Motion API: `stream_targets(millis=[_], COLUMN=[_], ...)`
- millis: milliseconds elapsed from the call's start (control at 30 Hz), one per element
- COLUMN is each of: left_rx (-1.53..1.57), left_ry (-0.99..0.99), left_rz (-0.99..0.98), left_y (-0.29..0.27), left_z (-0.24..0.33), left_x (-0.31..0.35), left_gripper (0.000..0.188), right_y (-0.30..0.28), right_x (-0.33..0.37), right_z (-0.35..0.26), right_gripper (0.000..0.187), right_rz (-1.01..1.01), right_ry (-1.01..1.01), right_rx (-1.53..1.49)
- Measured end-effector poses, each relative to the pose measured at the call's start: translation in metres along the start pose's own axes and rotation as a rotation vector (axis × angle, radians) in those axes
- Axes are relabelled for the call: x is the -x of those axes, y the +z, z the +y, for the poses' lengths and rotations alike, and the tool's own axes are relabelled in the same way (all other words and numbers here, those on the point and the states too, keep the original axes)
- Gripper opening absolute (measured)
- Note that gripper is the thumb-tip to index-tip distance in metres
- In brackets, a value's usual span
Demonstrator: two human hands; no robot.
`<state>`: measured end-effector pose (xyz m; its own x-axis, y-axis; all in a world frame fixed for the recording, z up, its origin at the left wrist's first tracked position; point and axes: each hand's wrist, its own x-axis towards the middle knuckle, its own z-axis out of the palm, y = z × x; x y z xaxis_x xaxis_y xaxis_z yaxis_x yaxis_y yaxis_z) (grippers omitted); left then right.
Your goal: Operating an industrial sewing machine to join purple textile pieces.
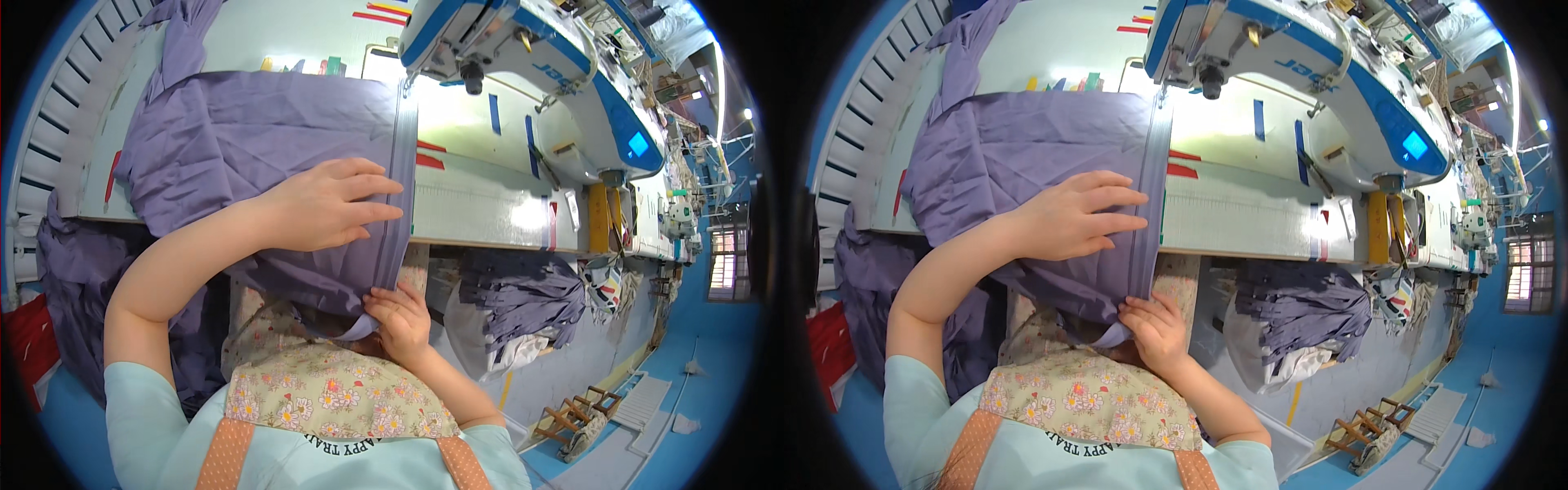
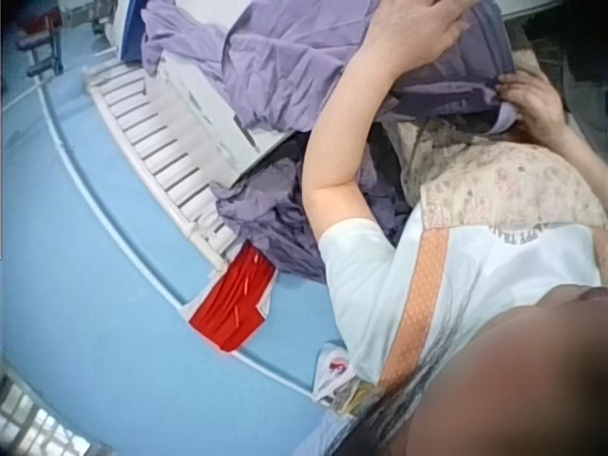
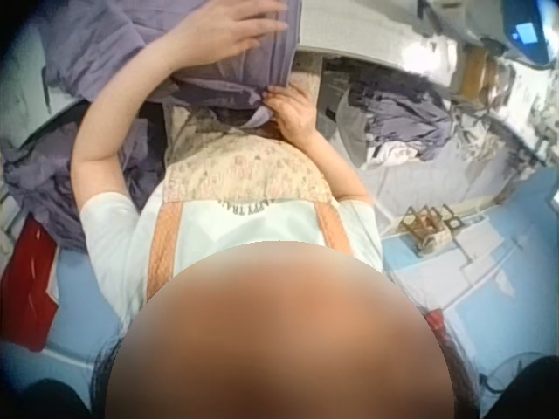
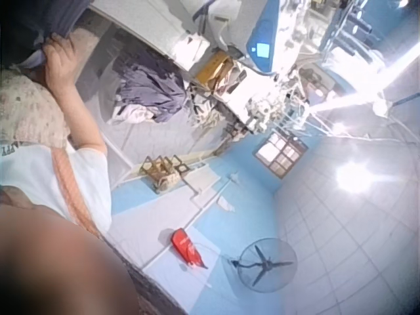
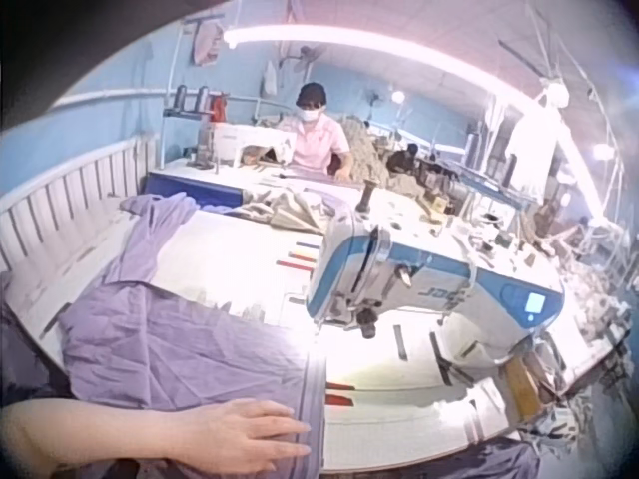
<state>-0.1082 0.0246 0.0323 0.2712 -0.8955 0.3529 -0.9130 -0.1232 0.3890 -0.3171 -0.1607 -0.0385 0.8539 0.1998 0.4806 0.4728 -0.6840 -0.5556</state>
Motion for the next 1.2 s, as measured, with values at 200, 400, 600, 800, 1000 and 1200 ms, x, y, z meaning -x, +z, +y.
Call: stream_targets(millis=[200,400,600,800,1000,1200], left_rx=[-0.029,-0.001,0.021,-0.010,-0.246,-0.316], left_ry=[0.087,0.066,0.026,-0.279,-0.182,-0.147], left_rz=[-0.049,-0.069,-0.017,0.096,0.133,0.144], left_y=[0.012,0.007,0.005,-0.001,0.002,0.002], left_z=[-0.024,-0.040,-0.074,-0.125,-0.186,-0.231], left_x=[-0.007,-0.017,-0.032,-0.071,-0.095,-0.106], left_gripper=[0.048,0.046,0.042,0.032,0.030,0.032], right_y=[0.003,0.003,-0.006,-0.022,-0.036,-0.048], right_x=[-0.002,-0.016,-0.039,-0.056,-0.086,-0.118], right_z=[0.019,0.038,0.045,0.040,0.040,0.051], right_gripper=[0.022,0.022,0.020,0.018,0.016,0.014], right_rz=[0.012,-0.014,-0.009,0.003,-0.049,-0.164], right_ry=[0.017,0.023,-0.044,-0.087,-0.089,-0.056], right_rx=[-0.043,-0.056,-0.031,-0.004,-0.007,0.039])
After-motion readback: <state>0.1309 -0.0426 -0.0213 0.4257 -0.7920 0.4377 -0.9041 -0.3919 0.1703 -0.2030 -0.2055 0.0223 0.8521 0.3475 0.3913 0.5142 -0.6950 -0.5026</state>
